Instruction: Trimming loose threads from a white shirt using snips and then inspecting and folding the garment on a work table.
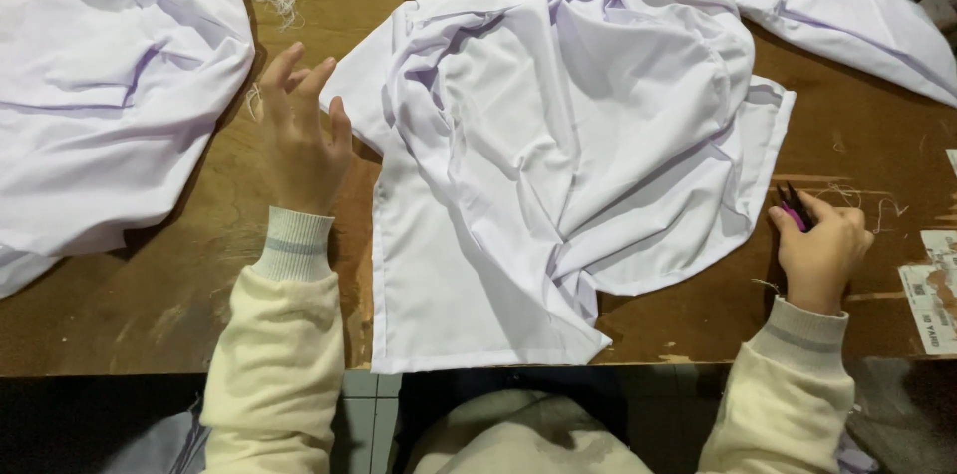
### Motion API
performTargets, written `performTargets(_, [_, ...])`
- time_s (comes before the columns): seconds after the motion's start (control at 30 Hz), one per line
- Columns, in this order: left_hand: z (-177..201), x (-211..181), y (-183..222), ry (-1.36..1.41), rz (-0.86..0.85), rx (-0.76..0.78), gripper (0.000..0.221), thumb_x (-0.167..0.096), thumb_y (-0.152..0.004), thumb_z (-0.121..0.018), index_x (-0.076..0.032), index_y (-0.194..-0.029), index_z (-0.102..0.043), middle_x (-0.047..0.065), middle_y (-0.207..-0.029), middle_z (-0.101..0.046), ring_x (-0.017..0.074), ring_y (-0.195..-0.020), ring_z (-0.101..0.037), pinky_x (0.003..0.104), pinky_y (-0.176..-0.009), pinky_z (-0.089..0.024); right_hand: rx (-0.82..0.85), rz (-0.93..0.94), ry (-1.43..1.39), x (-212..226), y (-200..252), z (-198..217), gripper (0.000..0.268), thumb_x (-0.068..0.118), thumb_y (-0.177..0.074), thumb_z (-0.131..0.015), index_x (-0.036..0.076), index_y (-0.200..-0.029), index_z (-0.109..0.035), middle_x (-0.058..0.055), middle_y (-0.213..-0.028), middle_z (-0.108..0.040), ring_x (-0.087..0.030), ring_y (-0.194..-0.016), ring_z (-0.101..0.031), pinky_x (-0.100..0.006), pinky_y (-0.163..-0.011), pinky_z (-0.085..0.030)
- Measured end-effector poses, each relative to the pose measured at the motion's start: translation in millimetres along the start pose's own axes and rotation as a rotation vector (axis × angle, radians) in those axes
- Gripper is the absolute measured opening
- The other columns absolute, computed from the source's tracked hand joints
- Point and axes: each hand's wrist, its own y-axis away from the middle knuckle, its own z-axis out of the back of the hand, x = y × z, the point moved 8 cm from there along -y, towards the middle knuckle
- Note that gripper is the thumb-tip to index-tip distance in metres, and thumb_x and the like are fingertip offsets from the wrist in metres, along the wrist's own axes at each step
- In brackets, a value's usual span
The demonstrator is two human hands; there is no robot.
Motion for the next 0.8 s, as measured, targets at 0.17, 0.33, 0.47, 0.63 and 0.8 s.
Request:
performTargets(0.17, [-15.5,5.3,9.6,-0.061,0.013,0.037,0.038,0.003,-0.097,-0.068,-0.008,-0.133,-0.061,0.015,-0.143,-0.051,0.03,-0.108,-0.065,0.047,-0.09,-0.05,0.084,-0.061,-0.026,7.2,2.3,-1.8,0.041,0.028,-0.1,-0.079,0.008,-0.135,-0.074,-0.024,-0.122,-0.056,-0.049,-0.11,-0.046,-0.065,-0.088,-0.041])
performTargets(0.33, [-23.5,-4.7,10.1,-0.021,0.016,0.09,0.04,0.005,-0.093,-0.07,-0.009,-0.13,-0.063,0.013,-0.139,-0.055,0.026,-0.108,-0.066,0.047,-0.093,-0.049,-0.024,0.016,0.014,95.9,42.5,69.2,0.055,0.023,-0.098,-0.081,0.001,-0.146,-0.064,-0.028,-0.128,-0.054,-0.045,-0.115,-0.044,-0.06,-0.09,-0.036])
performTargets(0.47, [-29.6,-9.9,11.0,0.049,0.017,0.163,0.043,0.004,-0.089,-0.068,-0.01,-0.129,-0.063,0.01,-0.128,-0.062,0.0293,-0.111,-0.063,0.045,-0.088,-0.047,-0.053,0.674,-0.587,224.1,139.0,117.5,0.019,0.003,-0.097,-0.071,-0.008,-0.11,-0.062,-0.019,-0.105,-0.062,-0.025,-0.088,-0.064,-0.029,-0.08,-0.059])
performTargets(0.63, [-53.7,-15.8,23.4,0.172,-0.056,0.362,0.028,-0.01,-0.091,-0.07,-0.01,-0.119,-0.068,0.008,-0.105,-0.065,0.0296,-0.096,-0.059,0.042,-0.083,-0.043,0.438,1.21,-0.534,314.7,234.6,95.1,0.029,0.04,-0.099,-0.067,0.011,-0.103,-0.069,-0.003,-0.092,-0.062,-0.02,-0.078,-0.059,-0.033,-0.063,-0.047])
performTargets(0.8, [-86.2,-6.8,53.9,0.067,-0.08,0.553,0.04,-0.053,-0.082,-0.081,-0.026,-0.109,-0.067,-0.003,-0.125,-0.06,0.034,-0.115,-0.05,0.053,-0.098,-0.037,0.412,0.798,-0.292,273.2,195.9,44.9,0.058,0.043,-0.077,-0.085,0.013,-0.123,-0.065,-0.005,-0.112,-0.058,-0.029,-0.092,-0.055,-0.042,-0.081,-0.051])
